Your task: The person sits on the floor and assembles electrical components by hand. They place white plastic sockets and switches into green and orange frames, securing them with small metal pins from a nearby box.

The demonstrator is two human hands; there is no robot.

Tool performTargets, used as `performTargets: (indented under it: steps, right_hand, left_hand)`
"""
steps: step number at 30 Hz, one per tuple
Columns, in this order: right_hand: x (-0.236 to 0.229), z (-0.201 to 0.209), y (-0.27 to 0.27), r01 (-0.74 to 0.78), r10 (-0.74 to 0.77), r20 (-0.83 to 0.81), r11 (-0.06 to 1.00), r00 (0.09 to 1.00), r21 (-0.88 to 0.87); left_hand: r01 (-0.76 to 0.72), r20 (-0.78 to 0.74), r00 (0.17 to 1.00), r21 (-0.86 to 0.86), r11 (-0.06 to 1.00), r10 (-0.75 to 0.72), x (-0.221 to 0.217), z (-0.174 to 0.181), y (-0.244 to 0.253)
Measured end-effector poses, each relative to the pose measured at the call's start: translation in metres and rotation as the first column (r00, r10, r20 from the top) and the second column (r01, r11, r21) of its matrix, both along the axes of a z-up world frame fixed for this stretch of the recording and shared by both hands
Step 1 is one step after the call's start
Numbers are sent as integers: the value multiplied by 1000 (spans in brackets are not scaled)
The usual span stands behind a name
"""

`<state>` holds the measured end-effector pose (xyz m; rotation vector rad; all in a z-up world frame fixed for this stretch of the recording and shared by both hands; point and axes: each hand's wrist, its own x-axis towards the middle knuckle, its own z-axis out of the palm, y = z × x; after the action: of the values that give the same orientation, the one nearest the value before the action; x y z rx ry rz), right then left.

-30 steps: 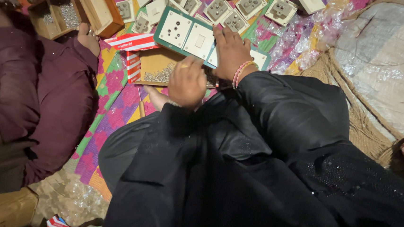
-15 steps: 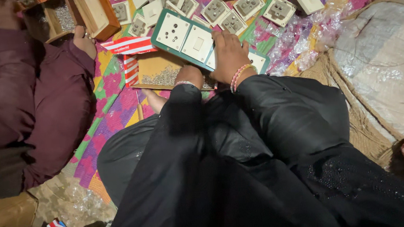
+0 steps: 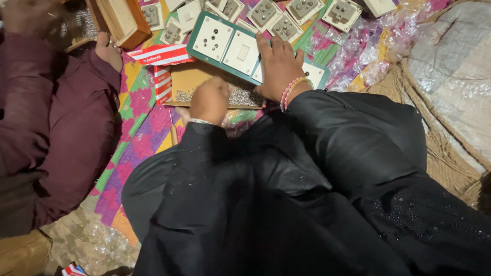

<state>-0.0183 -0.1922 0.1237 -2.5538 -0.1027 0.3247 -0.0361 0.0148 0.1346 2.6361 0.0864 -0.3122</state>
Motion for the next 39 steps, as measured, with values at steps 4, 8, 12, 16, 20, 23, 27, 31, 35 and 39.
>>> performTargets:
  steps: [4, 8, 12, 16, 20, 23, 27, 31, 35, 39]
  right_hand:
    - [0, -3, 1, 6, -6, 1, 1000, 1000, 3]
    - [0, -2, 1, 10, -10, 9, 1000, 1000, 6]
    - [-2, 1, 1, 13, -12, -5, 1000, 1000, 28]
    - [0, 5, 0, 5, -4, -34, 1000, 999, 29]
    - [1, 7, 0, -2, 3, -60, 1000, 998, 21]
    - [2, 8, 0, -2, 3, -60, 1000, 998, 18]
    - [-1, 5, 0, -5, 5, -31, 1000, 999, 7]
    - [1, 2, 0, -5, 5, -30, 1000, 1000, 14]
    - [2, 0, 0, -5, 5, -17, 1000, 1000, 13]
    - [1, -1, -1, 1, -1, -12, 1000, 1000, 14]
  left_hand:
    - [27, 113, 993, -88, 996, -17, 25, 37, -9]
    - [129, 253, 962, -95, 987, -102, 55, 38, -18]
    - [243, 445, 876, -76, 967, -185, 86, 14, -29]
    - [236, 421, 884, -22, 972, -205, 105, -8, -38]
    - [293, 413, 860, 80, 953, -299, 107, -13, -42]
    - [336, 401, 833, 180, 924, -381, 104, -11, -44]
    - [318, 456, 819, 146, 937, -349, 100, -10, -47]
    - [308, 555, 731, 249, 918, -396, 88, -6, -53]
    - [338, 459, 717, 430, 837, -525, 69, 6, -52]
    - [346, 376, 750, 478, 807, -544, 62, 14, -54]
